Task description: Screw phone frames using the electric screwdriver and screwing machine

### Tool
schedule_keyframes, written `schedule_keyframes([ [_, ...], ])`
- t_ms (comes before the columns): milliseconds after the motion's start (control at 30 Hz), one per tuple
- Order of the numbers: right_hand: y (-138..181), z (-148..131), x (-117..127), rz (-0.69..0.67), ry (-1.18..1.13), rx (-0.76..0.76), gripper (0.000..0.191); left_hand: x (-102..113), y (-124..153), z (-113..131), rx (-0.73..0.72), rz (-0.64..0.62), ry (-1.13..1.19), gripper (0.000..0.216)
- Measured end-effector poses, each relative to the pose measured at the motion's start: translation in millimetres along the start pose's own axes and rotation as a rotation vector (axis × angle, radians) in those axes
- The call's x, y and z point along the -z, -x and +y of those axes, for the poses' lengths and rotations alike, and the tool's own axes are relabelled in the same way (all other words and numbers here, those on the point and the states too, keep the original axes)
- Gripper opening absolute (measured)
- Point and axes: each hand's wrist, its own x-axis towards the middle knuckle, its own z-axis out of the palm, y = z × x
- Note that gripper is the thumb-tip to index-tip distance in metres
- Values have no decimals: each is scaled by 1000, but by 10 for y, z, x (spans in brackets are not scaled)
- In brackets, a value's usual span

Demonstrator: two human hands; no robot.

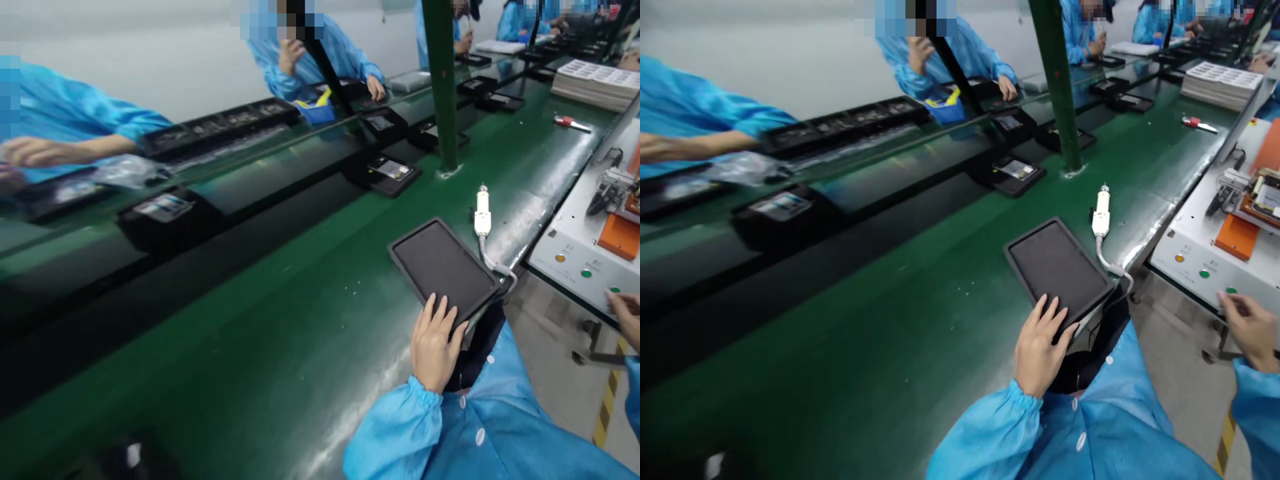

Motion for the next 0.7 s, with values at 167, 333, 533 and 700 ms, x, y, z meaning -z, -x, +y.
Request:
schedule_keyframes([
  [167,190,-1161,-684,-250,-270,455,33,-81,-145,-24,40,22,-44,28],
  [333,125,-2114,-1239,-422,-219,815,31,19,-23,-237,45,97,111,41],
  [533,-376,-3427,-2137,-604,376,1004,39,70,127,-425,219,130,234,43],
  [700,-680,-4242,-3107,-621,485,984,40,-93,219,-444,241,212,273,45],
])
